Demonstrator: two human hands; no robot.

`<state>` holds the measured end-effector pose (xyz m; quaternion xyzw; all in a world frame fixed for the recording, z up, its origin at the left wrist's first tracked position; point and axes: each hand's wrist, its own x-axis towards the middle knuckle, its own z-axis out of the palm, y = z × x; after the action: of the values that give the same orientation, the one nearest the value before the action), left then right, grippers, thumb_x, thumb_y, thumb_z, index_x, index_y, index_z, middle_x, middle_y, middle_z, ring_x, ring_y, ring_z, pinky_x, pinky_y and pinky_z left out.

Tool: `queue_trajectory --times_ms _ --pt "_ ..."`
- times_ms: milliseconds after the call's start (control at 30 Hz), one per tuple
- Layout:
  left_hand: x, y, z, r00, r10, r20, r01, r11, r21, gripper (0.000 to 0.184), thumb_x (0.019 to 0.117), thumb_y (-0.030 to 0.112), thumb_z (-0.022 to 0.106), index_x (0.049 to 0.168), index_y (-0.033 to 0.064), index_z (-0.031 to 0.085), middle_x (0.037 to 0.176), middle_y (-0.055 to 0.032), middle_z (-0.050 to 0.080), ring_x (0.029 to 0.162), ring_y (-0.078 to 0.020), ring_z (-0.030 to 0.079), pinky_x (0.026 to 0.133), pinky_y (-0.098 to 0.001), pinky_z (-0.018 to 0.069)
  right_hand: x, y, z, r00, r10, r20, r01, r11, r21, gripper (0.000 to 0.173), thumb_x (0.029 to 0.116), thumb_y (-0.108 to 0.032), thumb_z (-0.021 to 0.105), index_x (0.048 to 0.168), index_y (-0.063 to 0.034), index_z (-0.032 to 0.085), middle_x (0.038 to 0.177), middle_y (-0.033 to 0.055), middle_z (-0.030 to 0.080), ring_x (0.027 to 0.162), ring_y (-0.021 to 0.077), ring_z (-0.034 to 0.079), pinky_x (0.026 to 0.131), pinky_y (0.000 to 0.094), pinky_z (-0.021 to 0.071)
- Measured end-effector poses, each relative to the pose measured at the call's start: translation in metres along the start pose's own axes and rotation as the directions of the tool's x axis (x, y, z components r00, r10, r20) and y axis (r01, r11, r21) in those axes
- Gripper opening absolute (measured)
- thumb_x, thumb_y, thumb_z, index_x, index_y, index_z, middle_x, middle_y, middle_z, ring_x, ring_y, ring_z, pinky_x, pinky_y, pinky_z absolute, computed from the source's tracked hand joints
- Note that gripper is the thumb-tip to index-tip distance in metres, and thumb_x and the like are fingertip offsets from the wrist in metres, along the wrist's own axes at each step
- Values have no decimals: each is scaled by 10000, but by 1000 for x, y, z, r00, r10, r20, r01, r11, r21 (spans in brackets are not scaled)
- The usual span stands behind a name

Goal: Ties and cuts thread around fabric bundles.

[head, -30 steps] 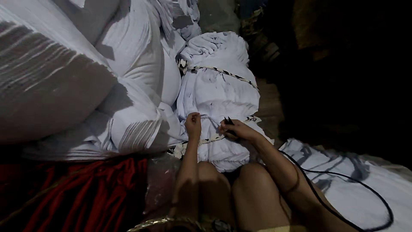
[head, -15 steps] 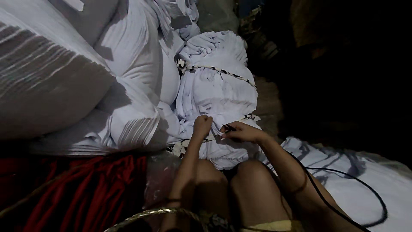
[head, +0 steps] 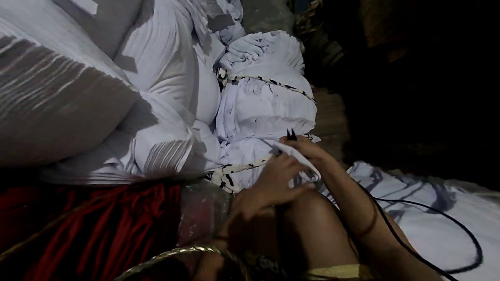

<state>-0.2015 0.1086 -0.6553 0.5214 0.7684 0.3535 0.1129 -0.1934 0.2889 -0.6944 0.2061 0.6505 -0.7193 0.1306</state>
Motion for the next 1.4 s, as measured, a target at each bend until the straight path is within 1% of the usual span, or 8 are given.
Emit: queue_trajectory --times_ms 133,233,400,567,833,1000,1200,1400 --pt "14 -75 -32 894 -391 -220 399 917 -7 269 1034 112 554 1223 -27 684 1185 -230 666 1092 -357 649 943 -496 530 -2 2 -5 998 -56 -31 57 998 23 184 1076 -86 479 1120 15 626 818 -3 620 687 13 582 674 197 522" --pt "27 -128 -36 834 -513 -203 532 845 54 258 1035 97 550 1161 -71 699 1172 -280 660 1117 -426 629 992 -556 488 -3 -3 1 973 -141 184 199 916 -349 172 1037 -106 575 1073 38 662 831 35 619 720 43 555 716 231 493" --pt "52 -148 -31 811 -583 53 559 798 228 237 1027 121 581 1103 -61 712 1167 -261 656 1154 -418 623 1007 -589 479 -9 -15 -15 970 -218 110 235 716 -658 273 1031 -206 623 1125 35 709 1059 203 711 947 327 679 889 542 525" --pt "58 -154 -32 780 -606 158 549 783 292 254 1025 123 546 1124 -72 675 1207 -265 621 1181 -423 598 982 -602 488 44 -14 2 941 -339 -7 260 733 -629 244 1030 -153 599 1163 18 711 1139 197 719 1077 346 682 966 565 509" --pt "40 -151 -4 752 -644 -138 659 739 140 271 1023 142 569 1129 -97 643 1185 -293 620 1147 -437 602 1001 -581 476 76 -9 45 989 -134 -64 28 589 -807 261 1029 -161 576 1225 -22 678 1280 199 630 1149 396 636 915 611 512" --pt "35 -150 4 669 -706 -232 717 696 -49 295 1049 129 508 1198 -107 604 1213 -298 608 1120 -404 620 995 -534 495 77 -8 53 988 -102 -117 -30 612 -790 294 1029 -201 584 1249 -14 642 1336 205 583 1116 408 644 896 612 523" --pt "46 -141 -6 782 -616 -99 617 739 270 287 1034 104 550 1241 -77 637 1271 -302 591 1234 -455 565 1030 -578 479 80 25 41 939 -275 -207 139 854 -501 229 1006 -158 632 1154 8 684 1173 210 642 1044 359 649 898 564 531" --pt "48 -143 6 687 -708 -163 725 653 219 345 1059 185 499 1251 -74 621 1334 -314 559 1295 -497 493 1018 -663 418 77 30 41 888 -345 -305 230 906 -356 263 1028 -131 604 1215 50 636 1149 225 678 1026 331 670 932 505 533"
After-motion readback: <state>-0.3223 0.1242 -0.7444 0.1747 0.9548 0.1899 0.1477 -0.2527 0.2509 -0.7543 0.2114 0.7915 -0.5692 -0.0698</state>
